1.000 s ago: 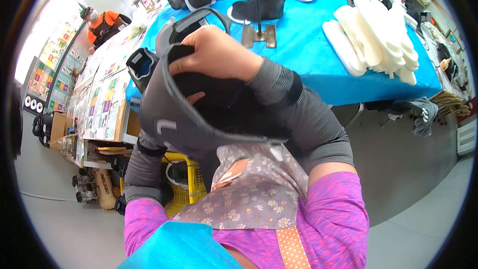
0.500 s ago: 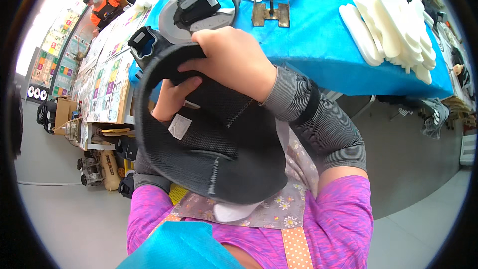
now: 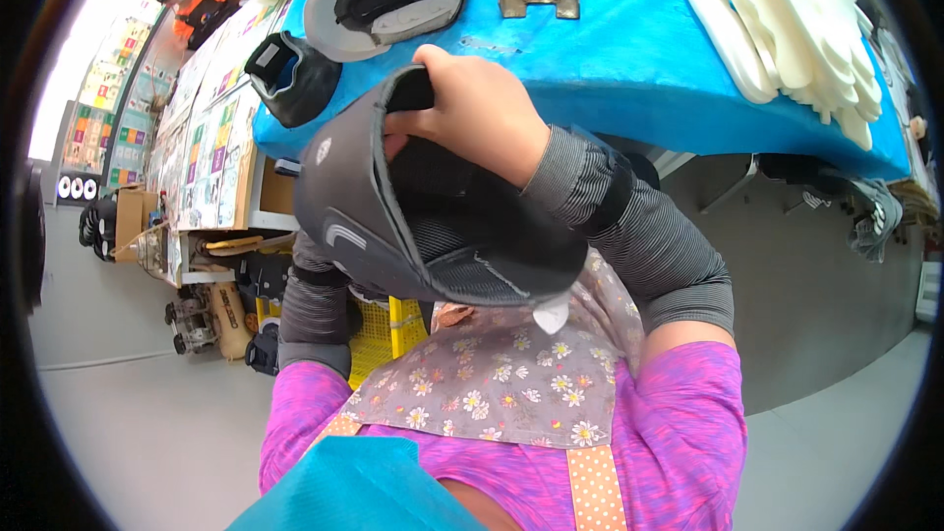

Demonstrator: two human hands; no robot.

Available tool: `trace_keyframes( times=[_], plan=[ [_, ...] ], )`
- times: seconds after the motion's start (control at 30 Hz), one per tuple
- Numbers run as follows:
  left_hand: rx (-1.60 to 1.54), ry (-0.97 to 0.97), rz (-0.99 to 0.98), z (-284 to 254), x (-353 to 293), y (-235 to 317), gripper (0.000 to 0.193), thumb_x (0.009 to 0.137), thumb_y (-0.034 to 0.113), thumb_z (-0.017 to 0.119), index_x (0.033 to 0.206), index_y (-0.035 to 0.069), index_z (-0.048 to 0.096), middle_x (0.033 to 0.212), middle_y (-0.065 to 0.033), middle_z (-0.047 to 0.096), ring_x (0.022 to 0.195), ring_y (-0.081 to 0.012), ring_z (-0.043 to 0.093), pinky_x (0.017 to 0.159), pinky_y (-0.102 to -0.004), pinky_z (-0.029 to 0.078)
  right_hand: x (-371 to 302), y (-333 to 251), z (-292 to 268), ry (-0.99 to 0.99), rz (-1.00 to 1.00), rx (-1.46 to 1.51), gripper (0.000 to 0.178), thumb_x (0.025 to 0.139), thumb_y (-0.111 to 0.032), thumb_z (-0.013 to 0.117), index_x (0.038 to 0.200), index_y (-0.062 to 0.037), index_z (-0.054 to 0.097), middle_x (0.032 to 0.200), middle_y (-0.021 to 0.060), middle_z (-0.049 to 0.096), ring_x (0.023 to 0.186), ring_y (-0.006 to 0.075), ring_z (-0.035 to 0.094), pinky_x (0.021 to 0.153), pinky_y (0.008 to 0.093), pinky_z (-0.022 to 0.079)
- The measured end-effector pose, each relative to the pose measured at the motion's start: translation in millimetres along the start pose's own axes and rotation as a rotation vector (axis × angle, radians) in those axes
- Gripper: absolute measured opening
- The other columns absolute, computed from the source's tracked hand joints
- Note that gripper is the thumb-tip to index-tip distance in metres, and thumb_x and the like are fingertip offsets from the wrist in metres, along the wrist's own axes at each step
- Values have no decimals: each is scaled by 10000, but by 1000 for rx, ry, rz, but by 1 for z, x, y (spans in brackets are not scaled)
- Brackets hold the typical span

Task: Fitting a white liner into a black shoe upper and aligning the components manually.

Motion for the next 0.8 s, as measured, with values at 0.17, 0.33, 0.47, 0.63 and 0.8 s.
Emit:
trace_keyframes(
  times=[0.17,0.33,0.47,0.63,0.8],
  plan=[
    [639,-113,273,23,1,35,361,857,129,656,1198,23,606,1230,-149,637,1129,-295,599,963,-383,460,-42,1,6,-227,-29,42,344,851,-141,682,1158,-4,610,1076,164,653,963,245,643,870,351,506],
    [550,-240,-438,34,10,-8,470,806,200,719,1194,-12,560,1077,-231,676,1022,-353,659,868,-393,511,-95,11,19,-308,67,144,521,844,-127,702,1326,-37,527,1252,128,585,1139,205,589,1005,345,459],
    [626,-335,-378,42,-13,-33,414,795,212,677,1143,7,587,977,-228,687,954,-391,659,815,-433,523,-107,8,34,-326,61,256,576,791,-155,760,1309,-30,541,1231,131,588,1134,241,595,1024,382,452],
    [784,-396,-276,48,-25,-38,285,783,170,651,987,-23,600,840,-240,653,858,-428,629,748,-473,513,-106,12,50,-310,112,413,545,916,-129,646,1406,-12,438,1339,132,517,1278,216,501,1101,328,388],
    [747,-486,-196,58,-33,-46,209,774,99,662,845,-81,584,812,-269,620,849,-448,603,758,-460,505,-121,45,75,-229,336,853,511,979,-124,562,1430,27,374,1357,204,483,1294,286,489,1139,389,371]
  ],
)
Point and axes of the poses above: each hand's wrist, its own x-axis towards the middle knuckle, its own z-axis out of the palm, y = z × x, the point moved 10 cm from there along x, towards the middle knuckle
